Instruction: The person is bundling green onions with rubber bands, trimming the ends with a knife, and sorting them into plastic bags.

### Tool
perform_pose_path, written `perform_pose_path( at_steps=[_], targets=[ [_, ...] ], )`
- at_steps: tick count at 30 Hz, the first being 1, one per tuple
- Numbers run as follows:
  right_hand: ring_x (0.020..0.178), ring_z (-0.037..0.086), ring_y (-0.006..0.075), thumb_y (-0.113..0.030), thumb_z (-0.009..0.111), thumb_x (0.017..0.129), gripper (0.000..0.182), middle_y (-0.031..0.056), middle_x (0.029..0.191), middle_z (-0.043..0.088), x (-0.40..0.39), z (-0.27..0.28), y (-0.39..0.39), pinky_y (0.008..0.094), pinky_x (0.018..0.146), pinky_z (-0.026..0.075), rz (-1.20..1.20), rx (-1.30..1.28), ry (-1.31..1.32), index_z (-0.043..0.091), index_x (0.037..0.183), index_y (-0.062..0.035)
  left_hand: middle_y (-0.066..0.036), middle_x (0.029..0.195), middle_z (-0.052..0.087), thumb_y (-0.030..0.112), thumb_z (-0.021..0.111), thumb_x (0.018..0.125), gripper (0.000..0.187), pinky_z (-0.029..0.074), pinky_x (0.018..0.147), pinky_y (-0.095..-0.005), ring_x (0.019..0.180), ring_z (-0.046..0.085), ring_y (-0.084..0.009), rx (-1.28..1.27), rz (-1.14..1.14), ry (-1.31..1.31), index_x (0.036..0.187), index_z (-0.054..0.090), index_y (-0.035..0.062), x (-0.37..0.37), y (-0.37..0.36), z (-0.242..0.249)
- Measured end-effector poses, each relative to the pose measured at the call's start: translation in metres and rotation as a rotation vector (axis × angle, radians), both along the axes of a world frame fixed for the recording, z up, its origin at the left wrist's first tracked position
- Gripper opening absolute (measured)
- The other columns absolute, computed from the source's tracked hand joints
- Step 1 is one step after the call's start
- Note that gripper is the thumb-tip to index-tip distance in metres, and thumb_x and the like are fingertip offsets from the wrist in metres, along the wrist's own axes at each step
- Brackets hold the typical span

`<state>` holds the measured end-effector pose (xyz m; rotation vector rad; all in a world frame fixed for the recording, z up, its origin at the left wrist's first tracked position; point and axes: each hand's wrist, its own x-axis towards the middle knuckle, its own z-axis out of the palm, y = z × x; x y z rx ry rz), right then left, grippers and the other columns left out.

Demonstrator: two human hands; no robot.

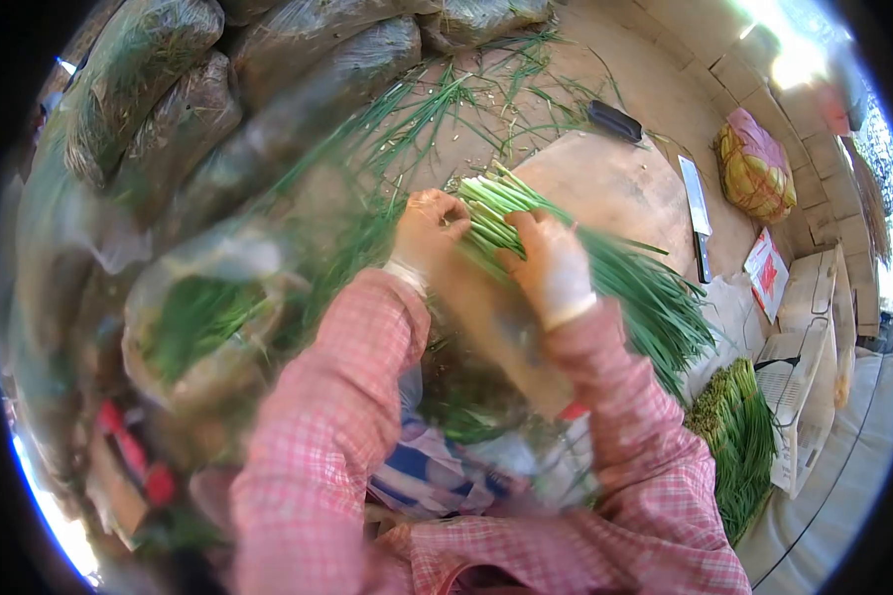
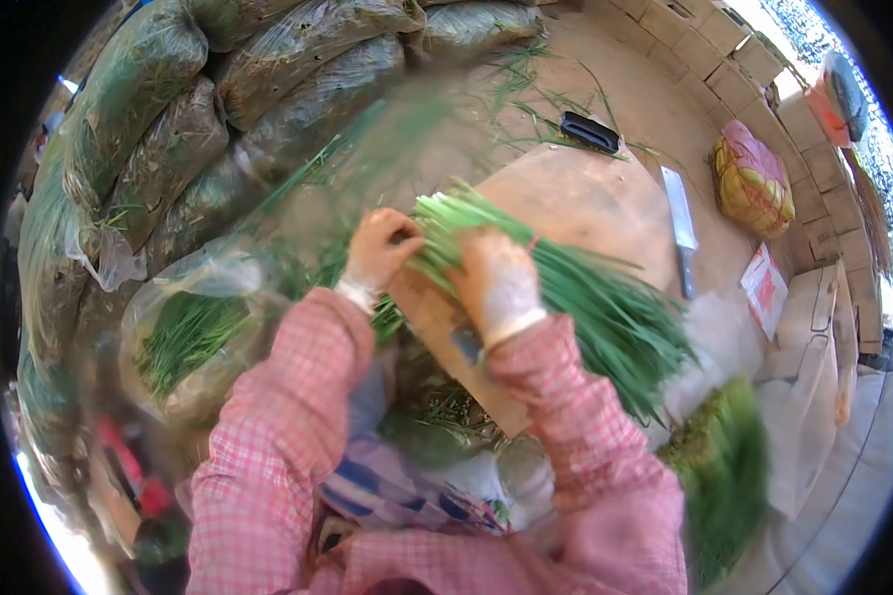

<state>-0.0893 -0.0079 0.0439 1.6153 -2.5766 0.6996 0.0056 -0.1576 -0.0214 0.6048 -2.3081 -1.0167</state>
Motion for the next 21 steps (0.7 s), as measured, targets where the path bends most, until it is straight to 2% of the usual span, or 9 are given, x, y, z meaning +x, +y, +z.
perform_pose_path(
  at_steps=[3,6,7,10,11,14,18,21],
  targets=[
    [0.077,0.056,0.0286,-0.020,0.069,0.066,0.029,0.0117,0.085,0.054,-0.016,-0.017,-0.013,0.0388,0.063,0.046,0.023,0.158,0.182,0.056,0.088,-0.0078,-0.008,0.081,0.056,0.014,0.067,0.065,0.014,0.044,0.070,-0.0323,0.076,0.053,-0.0227,-0.011,-0.002,0.002,0.075,0.062,0.0064,0.000,-0.003,-0.004],
    [0.075,0.057,0.0276,-0.021,0.066,0.069,0.021,0.0105,0.081,0.054,-0.012,-0.027,-0.022,0.0382,0.062,0.046,0.000,0.232,0.336,0.054,0.080,-0.0084,-0.008,0.080,0.055,0.015,0.067,0.066,0.016,0.044,0.068,-0.0316,0.074,0.053,-0.0200,0.212,0.244,0.137,0.078,0.062,0.0063,-0.005,0.004,0.000],
    [0.074,0.057,0.0274,-0.021,0.064,0.070,0.019,0.0100,0.080,0.054,-0.012,-0.032,-0.023,0.0382,0.061,0.046,-0.009,0.236,0.336,0.054,0.078,-0.0086,-0.008,0.090,0.057,0.021,0.064,0.076,0.022,0.043,0.076,-0.0294,0.084,0.054,-0.0177,0.147,0.329,0.144,0.092,0.062,0.0061,-0.008,0.002,-0.005],
    [0.069,0.057,0.0263,-0.021,0.060,0.073,0.014,0.0086,0.076,0.054,-0.013,-0.041,-0.025,0.0376,0.058,0.047,-0.036,0.219,0.335,0.054,0.075,-0.0092,-0.015,0.110,0.056,0.023,0.057,0.085,0.029,0.039,0.090,-0.0328,0.101,0.053,-0.0270,0.675,0.205,0.388,0.107,0.058,0.0045,-0.035,-0.003,-0.025],
    [0.067,0.057,0.0258,-0.020,0.059,0.073,0.012,0.0082,0.075,0.054,-0.013,-0.041,-0.023,0.0372,0.056,0.047,-0.043,0.199,0.329,0.054,0.074,-0.0093,-0.016,0.125,0.048,0.030,0.048,0.091,0.040,0.034,0.097,-0.0317,0.113,0.047,-0.0266,0.539,0.063,0.116,0.119,0.050,0.0017,-0.034,-0.002,-0.032],
    [0.065,0.058,0.0243,-0.017,0.056,0.074,0.008,0.0081,0.074,0.054,-0.010,-0.045,-0.025,0.0358,0.053,0.048,-0.071,0.239,0.393,0.054,0.073,-0.0091,-0.016,0.127,0.046,0.031,0.044,0.092,0.045,0.032,0.098,-0.0305,0.117,0.044,-0.0236,0.669,0.002,0.325,0.124,0.044,-0.0008,-0.040,0.005,-0.040],
    [0.054,0.058,0.0176,-0.012,0.053,0.071,0.006,0.0027,0.064,0.055,-0.004,-0.040,-0.034,0.0307,0.045,0.047,-0.125,0.216,0.556,0.057,0.067,-0.0132,-0.010,0.131,0.042,0.041,0.039,0.092,0.055,0.025,0.102,-0.0288,0.120,0.038,-0.0183,0.698,-0.074,0.263,0.130,0.038,0.0005,-0.036,-0.003,-0.043],
    [0.067,0.060,0.0232,-0.009,0.053,0.072,0.003,0.0088,0.076,0.056,-0.004,-0.019,-0.040,0.0350,0.056,0.050,-0.111,0.411,0.139,0.055,0.075,-0.0088,-0.010,0.131,0.042,0.042,0.038,0.093,0.056,0.025,0.103,-0.0288,0.121,0.038,-0.0183,0.757,-0.082,0.259,0.130,0.038,0.0004,-0.036,-0.001,-0.043]
  ],
)
